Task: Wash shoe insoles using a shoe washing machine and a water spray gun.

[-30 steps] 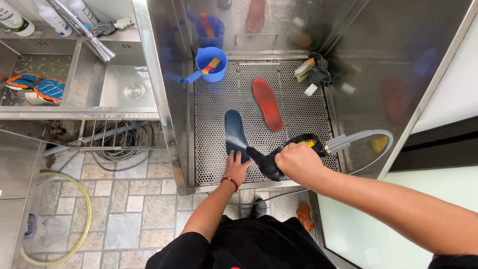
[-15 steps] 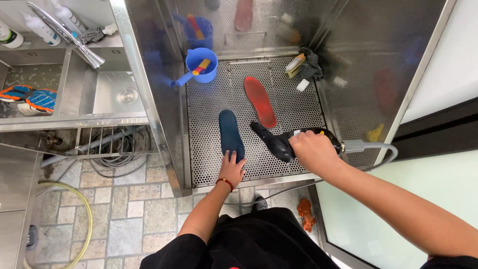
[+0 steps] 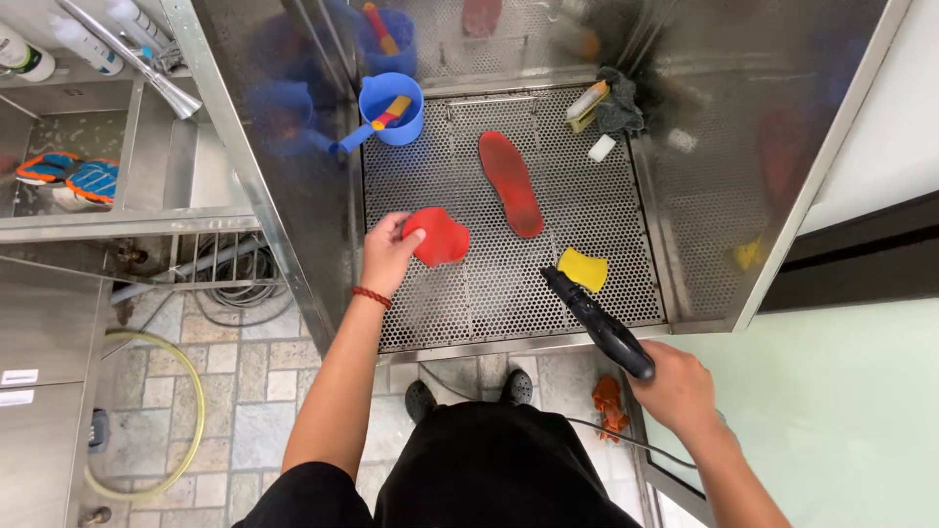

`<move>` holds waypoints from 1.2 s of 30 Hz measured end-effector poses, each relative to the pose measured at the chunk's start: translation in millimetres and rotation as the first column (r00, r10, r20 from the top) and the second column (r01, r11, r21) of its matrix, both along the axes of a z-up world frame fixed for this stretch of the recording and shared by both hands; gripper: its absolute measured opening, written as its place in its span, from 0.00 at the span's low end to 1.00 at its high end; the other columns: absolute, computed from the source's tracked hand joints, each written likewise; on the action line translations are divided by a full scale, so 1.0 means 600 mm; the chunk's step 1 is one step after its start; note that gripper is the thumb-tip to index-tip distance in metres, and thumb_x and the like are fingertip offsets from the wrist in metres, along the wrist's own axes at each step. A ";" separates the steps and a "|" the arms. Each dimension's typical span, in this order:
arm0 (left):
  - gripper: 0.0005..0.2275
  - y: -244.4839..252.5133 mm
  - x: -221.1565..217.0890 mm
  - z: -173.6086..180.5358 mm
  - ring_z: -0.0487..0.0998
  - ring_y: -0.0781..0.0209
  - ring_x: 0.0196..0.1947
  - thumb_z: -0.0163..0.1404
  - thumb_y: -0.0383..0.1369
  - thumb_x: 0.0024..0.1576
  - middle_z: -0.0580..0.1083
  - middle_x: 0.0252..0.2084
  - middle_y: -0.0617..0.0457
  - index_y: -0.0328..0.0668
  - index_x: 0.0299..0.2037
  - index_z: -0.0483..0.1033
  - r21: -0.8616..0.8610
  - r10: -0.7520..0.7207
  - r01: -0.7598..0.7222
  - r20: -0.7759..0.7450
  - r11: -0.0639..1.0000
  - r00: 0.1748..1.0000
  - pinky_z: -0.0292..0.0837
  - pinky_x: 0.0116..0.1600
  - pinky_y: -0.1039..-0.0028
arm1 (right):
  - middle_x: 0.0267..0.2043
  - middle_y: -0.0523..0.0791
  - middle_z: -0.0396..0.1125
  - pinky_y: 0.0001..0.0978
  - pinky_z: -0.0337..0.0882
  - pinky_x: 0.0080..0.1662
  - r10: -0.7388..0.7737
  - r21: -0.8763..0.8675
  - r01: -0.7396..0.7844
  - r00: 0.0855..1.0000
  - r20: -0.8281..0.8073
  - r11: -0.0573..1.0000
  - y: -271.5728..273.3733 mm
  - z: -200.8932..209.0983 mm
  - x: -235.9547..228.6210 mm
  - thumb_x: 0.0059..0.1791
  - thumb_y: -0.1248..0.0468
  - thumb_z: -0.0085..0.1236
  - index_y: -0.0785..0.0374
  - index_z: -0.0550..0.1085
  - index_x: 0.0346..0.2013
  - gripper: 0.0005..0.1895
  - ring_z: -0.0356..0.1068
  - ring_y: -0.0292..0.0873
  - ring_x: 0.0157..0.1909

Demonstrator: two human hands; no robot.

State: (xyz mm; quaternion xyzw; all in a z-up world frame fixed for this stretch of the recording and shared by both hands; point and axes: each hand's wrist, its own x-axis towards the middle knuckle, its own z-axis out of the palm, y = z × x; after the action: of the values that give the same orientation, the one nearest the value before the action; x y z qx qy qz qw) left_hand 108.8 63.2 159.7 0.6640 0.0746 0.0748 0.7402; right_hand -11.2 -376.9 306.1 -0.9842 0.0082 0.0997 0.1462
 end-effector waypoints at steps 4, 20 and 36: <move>0.11 0.019 0.017 0.048 0.79 0.67 0.40 0.54 0.26 0.62 0.80 0.42 0.52 0.29 0.52 0.77 -0.015 0.047 -0.048 -0.055 0.999 0.997 0.76 0.46 0.77 | 0.41 0.45 0.77 0.48 0.74 0.46 -0.004 0.034 0.005 0.999 -0.032 0.999 -0.018 -0.013 -0.040 0.36 0.62 0.63 0.49 0.80 0.44 0.20 0.75 0.57 0.43; 0.16 -0.072 -0.100 -0.221 0.76 0.45 0.53 0.56 0.27 0.55 0.74 0.53 0.43 0.37 0.53 0.76 0.705 0.481 -0.276 -0.104 0.653 0.871 0.72 0.58 0.59 | 0.38 0.43 0.77 0.45 0.74 0.43 -0.037 0.205 0.062 0.991 -0.126 0.977 -0.005 -0.045 -0.069 0.38 0.59 0.65 0.53 0.80 0.39 0.15 0.75 0.55 0.40; 0.29 -0.161 -0.236 -0.245 0.59 0.41 0.73 0.53 0.35 0.58 0.64 0.69 0.36 0.27 0.67 0.62 0.878 -0.179 0.111 -0.029 0.466 0.983 0.53 0.74 0.54 | 0.27 0.50 0.75 0.50 0.72 0.40 0.039 0.110 -0.004 0.949 -0.312 0.994 0.146 -0.041 -0.056 0.41 0.55 0.64 0.56 0.79 0.30 0.10 0.74 0.58 0.34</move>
State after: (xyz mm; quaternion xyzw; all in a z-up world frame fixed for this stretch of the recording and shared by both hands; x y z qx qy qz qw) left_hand -32.9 -33.3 12.6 0.9491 -0.0555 0.0617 0.3039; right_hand -44.5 -289.4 281.3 -0.9465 0.0152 0.2568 0.1947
